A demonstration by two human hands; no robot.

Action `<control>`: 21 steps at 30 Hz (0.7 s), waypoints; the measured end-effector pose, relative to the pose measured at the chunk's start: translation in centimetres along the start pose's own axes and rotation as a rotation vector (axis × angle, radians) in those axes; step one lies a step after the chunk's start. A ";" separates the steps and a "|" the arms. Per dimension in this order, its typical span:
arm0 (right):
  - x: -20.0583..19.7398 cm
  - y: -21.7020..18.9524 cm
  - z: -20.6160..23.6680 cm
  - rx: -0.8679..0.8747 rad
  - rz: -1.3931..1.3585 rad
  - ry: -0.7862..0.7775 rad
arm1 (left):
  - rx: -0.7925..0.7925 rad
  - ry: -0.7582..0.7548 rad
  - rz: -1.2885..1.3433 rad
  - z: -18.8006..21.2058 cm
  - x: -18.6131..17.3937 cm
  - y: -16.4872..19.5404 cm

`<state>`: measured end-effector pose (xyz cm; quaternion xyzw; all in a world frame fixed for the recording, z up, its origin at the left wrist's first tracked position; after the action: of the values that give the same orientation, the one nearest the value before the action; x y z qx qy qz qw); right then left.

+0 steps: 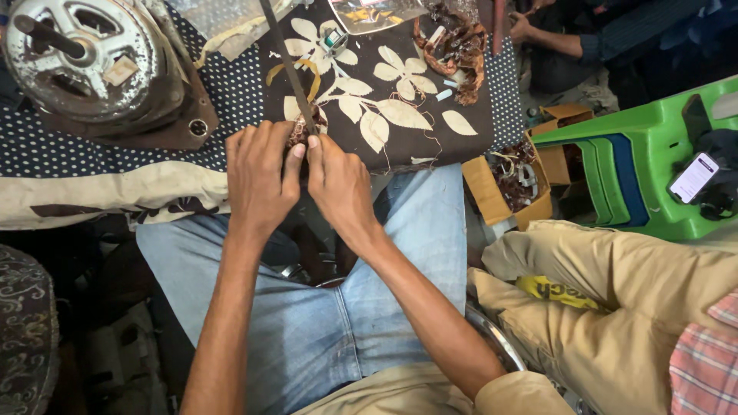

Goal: The person sits and pulls copper wire out of burnt motor-winding coils, unwinding and gathering the wire by hand. They then hold a coil against a long flat metal strip on the table and work the wire free, placing processed material aside.

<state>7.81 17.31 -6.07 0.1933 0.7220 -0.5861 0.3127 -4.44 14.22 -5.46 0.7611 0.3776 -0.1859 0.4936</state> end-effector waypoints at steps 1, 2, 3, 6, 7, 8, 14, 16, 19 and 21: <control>0.0 0.0 0.0 -0.009 0.017 -0.004 | 0.001 0.001 -0.005 0.0 0.0 0.0; -0.1 -0.1 0.2 -0.008 0.032 -0.004 | 0.002 0.001 -0.009 0.0 0.1 0.1; -0.2 -0.1 0.3 -0.005 0.047 -0.003 | -0.005 0.004 0.002 0.0 0.1 0.1; -0.2 0.0 1.0 0.028 0.114 -0.022 | -0.029 -0.010 0.029 0.0 0.1 0.1; -0.2 0.0 1.1 0.027 0.138 -0.025 | -0.029 -0.010 0.027 0.0 0.1 0.1; -0.2 0.0 1.1 0.007 0.126 -0.005 | -0.030 -0.006 0.025 0.0 0.0 0.0; 0.2 0.5 0.7 0.007 0.146 -0.009 | -0.003 0.003 0.040 0.1 0.3 -0.1; 0.1 0.5 0.7 0.003 0.175 0.009 | -0.007 0.017 0.049 0.1 0.3 -0.2; -0.1 0.5 0.5 -0.046 0.126 0.023 | -0.029 0.006 0.046 -0.1 0.3 -0.4; 0.0 0.5 0.7 -0.009 0.147 -0.008 | -0.045 -0.023 0.046 0.4 0.4 -0.2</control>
<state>8.28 16.79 -6.49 0.2422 0.7073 -0.5590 0.3587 -4.31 14.12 -6.04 0.7561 0.3584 -0.1749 0.5189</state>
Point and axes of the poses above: each hand's wrist, its own z-axis away from the middle knuckle, its own x-axis out of the palm, y = z × x, the point moved 2 cm from there along -z, towards the middle knuckle, and after that the axes turned 1 degree about -z, right-handed, at the moved point
